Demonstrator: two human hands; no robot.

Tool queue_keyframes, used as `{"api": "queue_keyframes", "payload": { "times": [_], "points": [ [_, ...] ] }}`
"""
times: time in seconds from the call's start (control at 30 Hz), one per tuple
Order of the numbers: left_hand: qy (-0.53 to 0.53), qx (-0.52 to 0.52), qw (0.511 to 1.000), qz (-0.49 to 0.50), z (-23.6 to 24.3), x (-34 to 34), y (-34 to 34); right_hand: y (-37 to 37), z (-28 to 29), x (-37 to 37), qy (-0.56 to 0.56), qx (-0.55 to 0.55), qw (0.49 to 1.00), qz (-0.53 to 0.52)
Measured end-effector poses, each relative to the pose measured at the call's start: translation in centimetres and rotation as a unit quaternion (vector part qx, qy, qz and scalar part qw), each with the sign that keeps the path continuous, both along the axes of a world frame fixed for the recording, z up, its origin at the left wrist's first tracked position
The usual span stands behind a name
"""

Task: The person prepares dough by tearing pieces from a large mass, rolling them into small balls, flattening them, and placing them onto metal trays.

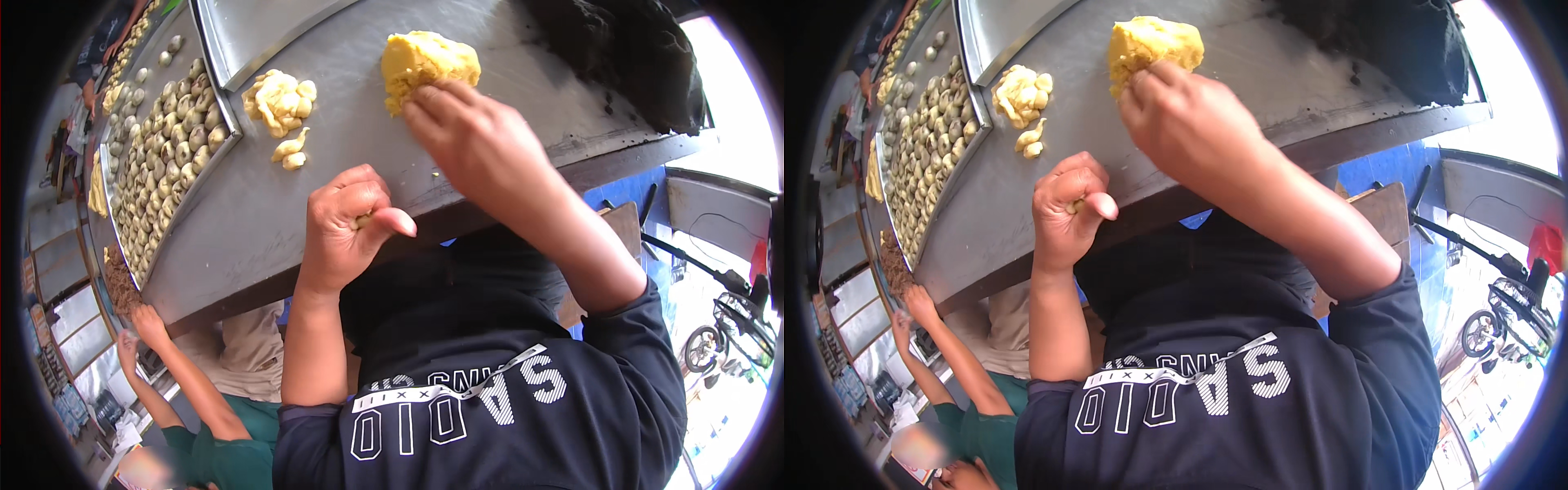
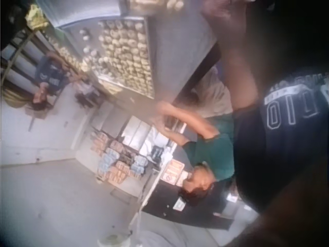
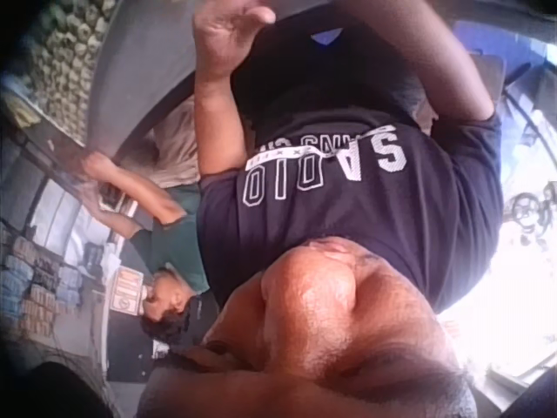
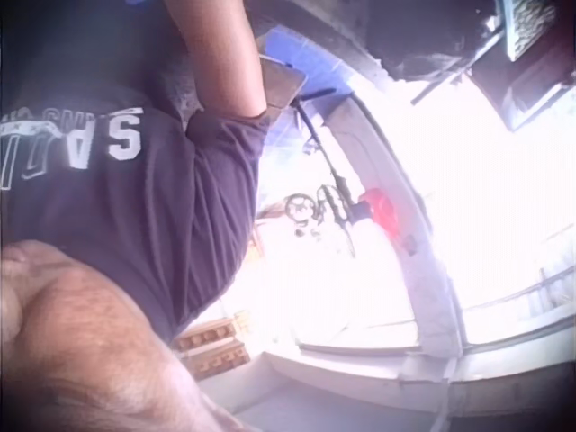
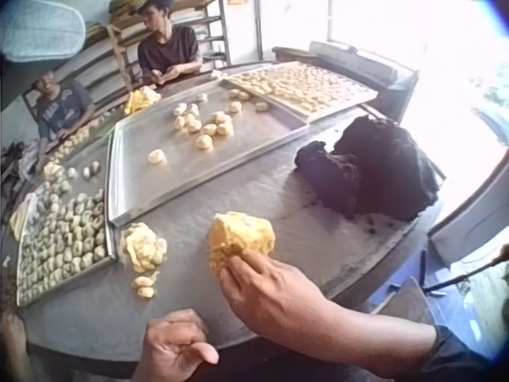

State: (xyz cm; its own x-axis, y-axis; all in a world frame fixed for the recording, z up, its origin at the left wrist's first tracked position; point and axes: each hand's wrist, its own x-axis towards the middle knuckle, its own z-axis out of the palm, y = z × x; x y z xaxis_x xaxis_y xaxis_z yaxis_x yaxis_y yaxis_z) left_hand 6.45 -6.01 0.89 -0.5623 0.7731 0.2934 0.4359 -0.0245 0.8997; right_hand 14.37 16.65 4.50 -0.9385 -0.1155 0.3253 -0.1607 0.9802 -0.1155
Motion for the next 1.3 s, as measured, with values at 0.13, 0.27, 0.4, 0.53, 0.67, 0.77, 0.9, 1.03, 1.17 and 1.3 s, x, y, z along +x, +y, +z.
{"api": "queue_keyframes", "payload": {
  "times": [0.13,0.27,0.4,0.53,0.67,0.77,0.9,1.03,1.17,1.3],
  "points": [
    [-0.175,0.02,0.982,0.066,0.8,0.8,-0.3,1.4,1.6,1.1,-0.105,-0.086,0.99,0.04],
    [-0.018,0.075,0.995,0.061,-0.1,0.3,-1.2,1.7,-1.2,1.4,-0.035,-0.169,0.985,-0.002],
    [-0.165,0.064,0.98,0.088,0.2,0.4,-1.7,0.1,0.4,2.3,-0.061,-0.095,0.994,0.001],
    [-0.14,0.112,0.979,0.093,0.0,0.2,-0.8,-0.6,1.2,-1.0,0.083,0.024,0.996,0.006],
    [-0.063,-0.07,0.983,0.156,1.6,0.8,-1.5,-2.8,-0.4,-2.2,-0.009,0.131,0.991,-0.01],
    [0.171,-0.145,0.965,0.135,2.9,0.9,-2.1,-2.8,-0.5,-1.2,-0.051,0.074,0.996,-0.008],
    [0.081,-0.093,0.982,0.145,1.4,0.5,-3.1,-1.1,-0.7,1.8,-0.001,-0.128,0.986,0.106],
    [0.12,-0.109,0.974,0.158,0.2,0.3,-2.7,1.4,0.4,2.0,0.033,-0.102,0.993,0.041],
    [0.058,-0.128,0.983,0.116,2.3,-0.2,-2.9,2.1,-0.8,-0.3,0.092,-0.047,0.995,0.002],
    [0.022,-0.16,0.986,0.037,2.4,-1.9,-4.3,1.2,-0.9,-0.1,-0.012,-0.068,0.997,0.016]
  ]
}}
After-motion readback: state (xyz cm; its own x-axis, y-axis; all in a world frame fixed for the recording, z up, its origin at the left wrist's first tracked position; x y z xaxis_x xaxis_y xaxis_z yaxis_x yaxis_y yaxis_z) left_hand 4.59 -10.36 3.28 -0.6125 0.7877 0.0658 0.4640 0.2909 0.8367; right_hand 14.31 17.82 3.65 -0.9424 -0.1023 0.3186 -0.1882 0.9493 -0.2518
